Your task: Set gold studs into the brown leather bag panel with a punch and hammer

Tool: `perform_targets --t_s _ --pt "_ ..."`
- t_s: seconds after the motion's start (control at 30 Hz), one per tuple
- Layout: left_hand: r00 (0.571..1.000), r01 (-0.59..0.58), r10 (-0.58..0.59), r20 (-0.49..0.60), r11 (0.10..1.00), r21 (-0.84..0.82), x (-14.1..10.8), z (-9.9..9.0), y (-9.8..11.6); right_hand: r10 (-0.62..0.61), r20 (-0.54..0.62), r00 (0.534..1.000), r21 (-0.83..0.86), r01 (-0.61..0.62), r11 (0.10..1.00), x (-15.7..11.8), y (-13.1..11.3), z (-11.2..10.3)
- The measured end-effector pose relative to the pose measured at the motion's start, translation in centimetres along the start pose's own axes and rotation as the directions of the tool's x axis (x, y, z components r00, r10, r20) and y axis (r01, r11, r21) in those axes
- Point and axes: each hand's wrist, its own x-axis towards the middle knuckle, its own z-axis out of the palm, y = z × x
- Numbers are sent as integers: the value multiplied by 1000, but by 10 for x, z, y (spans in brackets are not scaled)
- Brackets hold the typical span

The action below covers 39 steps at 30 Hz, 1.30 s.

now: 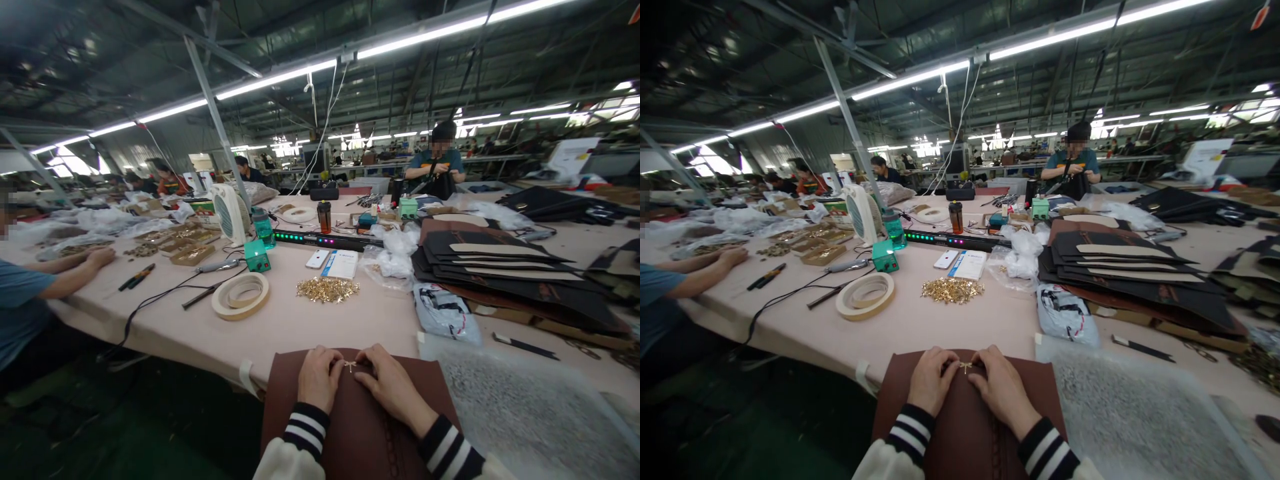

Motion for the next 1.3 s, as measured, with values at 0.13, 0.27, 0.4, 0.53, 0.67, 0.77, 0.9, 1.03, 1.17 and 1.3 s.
perform_targets --t_s 0.13,0.27,0.4,0.53,0.67,0.77,0.9,1.03,1.17,1.3 --pt "1000 9 -9 9 1000 6 1 0 1 10 12 1000 -6 -10 1000 2 0 0" --pt "1000 11 -12 21 1000 16 1 -1 2 17 31 999 -6 -17 1000 4 -1 -2" --pt "999 15 -17 39 999 40 2 -2 4 24 52 998 -16 -23 1000 4 -1 -4" --pt "998 24 -28 62 997 67 6 -3 6 35 51 998 -23 -33 999 5 -1 -5" --pt "995 36 -45 92 995 97 9 -5 7 28 43 999 -26 -27 999 5 -2 -4" --pt "993 44 -57 107 992 120 10 -7 9 29 41 999 -28 -27 999 5 -3 -4" --pt "990 52 -70 120 988 144 11 -9 11 37 42 998 -39 -35 999 5 -3 -5" --pt "988 54 -76 133 986 159 12 -10 13 33 43 999 -41 -32 999 4 -3 -6" --pt "988 56 -79 136 985 166 13 -11 14 35 43 998 -47 -33 998 4 -3 -6" --pt "988 58 -81 133 984 167 13 -11 14 33 49 998 -42 -31 999 5 -1 -5"
